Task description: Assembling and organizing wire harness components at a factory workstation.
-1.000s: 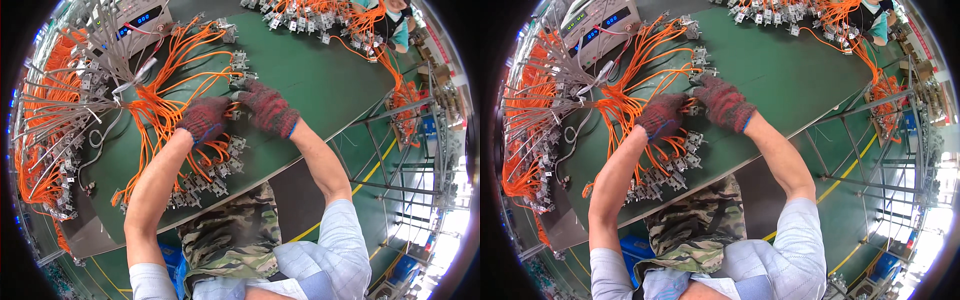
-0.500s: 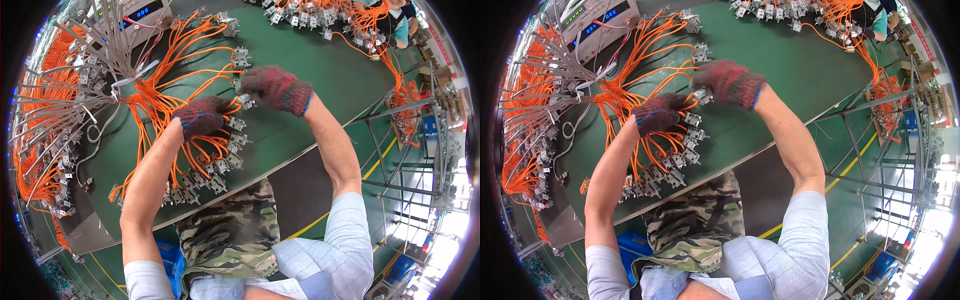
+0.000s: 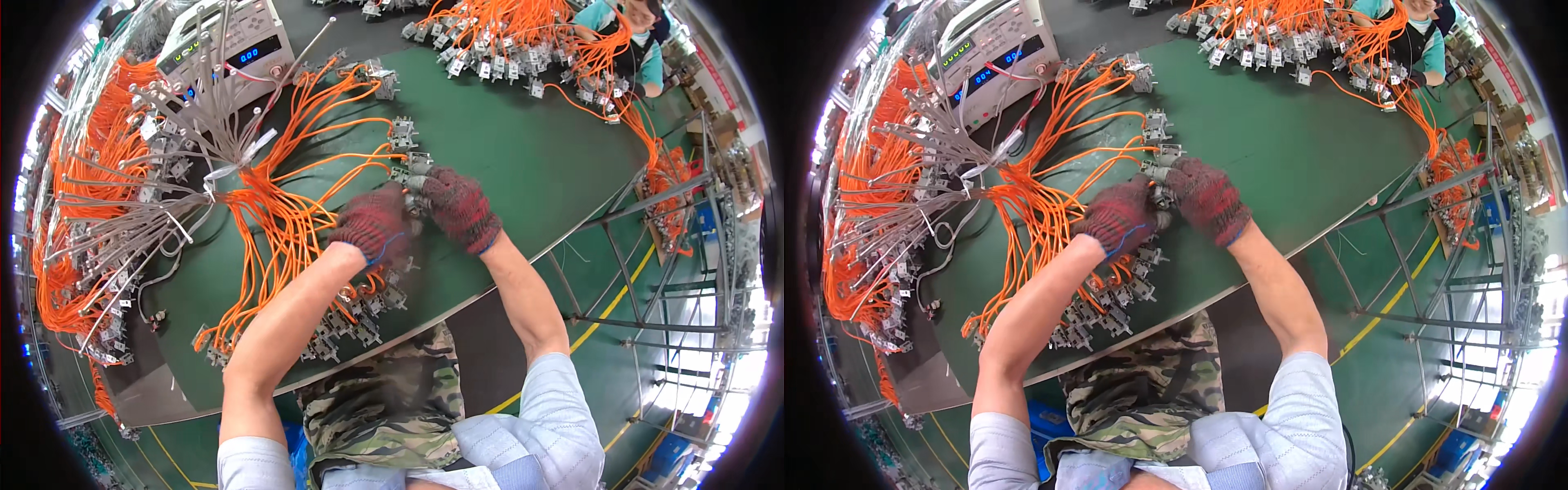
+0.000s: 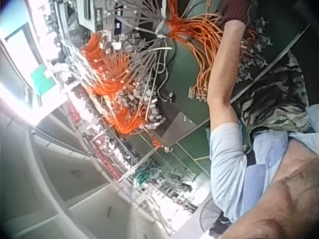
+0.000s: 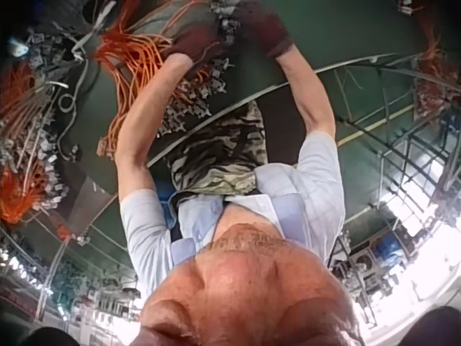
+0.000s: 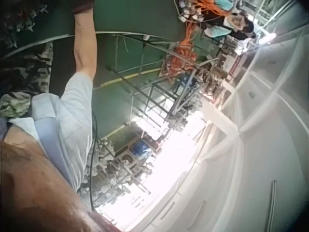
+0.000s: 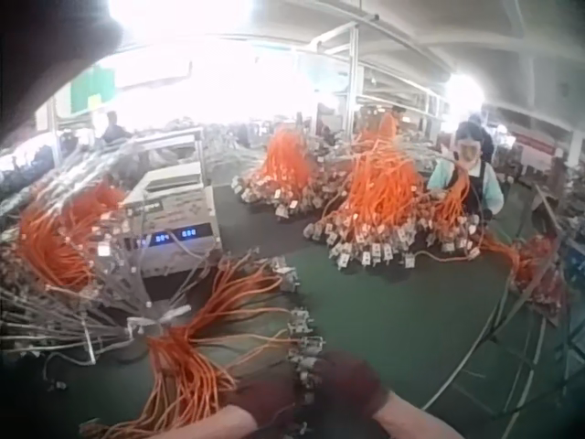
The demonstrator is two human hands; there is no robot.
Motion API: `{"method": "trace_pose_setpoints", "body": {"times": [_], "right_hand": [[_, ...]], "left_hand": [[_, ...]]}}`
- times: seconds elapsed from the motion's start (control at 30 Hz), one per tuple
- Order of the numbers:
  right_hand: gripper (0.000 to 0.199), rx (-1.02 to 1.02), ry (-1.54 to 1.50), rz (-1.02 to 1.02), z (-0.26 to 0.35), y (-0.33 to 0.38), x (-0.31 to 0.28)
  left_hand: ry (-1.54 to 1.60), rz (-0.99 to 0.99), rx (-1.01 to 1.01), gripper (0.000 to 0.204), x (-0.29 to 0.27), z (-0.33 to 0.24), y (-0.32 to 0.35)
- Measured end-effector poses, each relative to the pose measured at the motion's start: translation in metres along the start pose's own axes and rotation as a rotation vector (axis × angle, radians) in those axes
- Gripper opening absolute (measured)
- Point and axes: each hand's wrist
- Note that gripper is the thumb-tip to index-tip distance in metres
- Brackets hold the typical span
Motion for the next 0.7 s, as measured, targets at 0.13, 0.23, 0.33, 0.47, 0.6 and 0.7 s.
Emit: {"method": "trace_pose_setpoints", "body": {"times": [0.13,0.23,0.33,0.47,0.6,0.7], "right_hand": [[0.043,-0.052,-0.047,0.063,-0.008,0.002,-0.004],[0.039,0.049,-0.301,0.055,-0.011,0.018,0.011],[0.031,0.307,-0.515,0.138,0.023,0.033,-0.001],[0.039,0.406,-0.604,0.443,-0.001,-0.008,-0.048],[0.052,0.348,-0.297,0.002,-0.058,-0.085,-0.028],[0.057,0.103,0.122,-0.048,-0.130,-0.126,0.014]], "left_hand": [[0.126,0.083,0.110,0.050,-0.011,0.010,-0.013],[0.562,0.325,0.204,0.059,-0.022,0.023,-0.017],[0.808,0.385,0.332,0.058,0.003,0.041,-0.010],[0.090,0.273,0.143,0.043,-0.039,-0.004,0.015],[-0.291,-0.101,0.362,0.036,-0.018,0.009,0.024],[-0.234,-0.452,0.420,0.043,-0.042,0.025,-0.013]]}}
Point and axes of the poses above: each hand's wrist, its own y-axis away from the middle knuckle, its own x-axis out of the palm, z = x × y, and after that the axes turned 2 degrees about x, right-handed
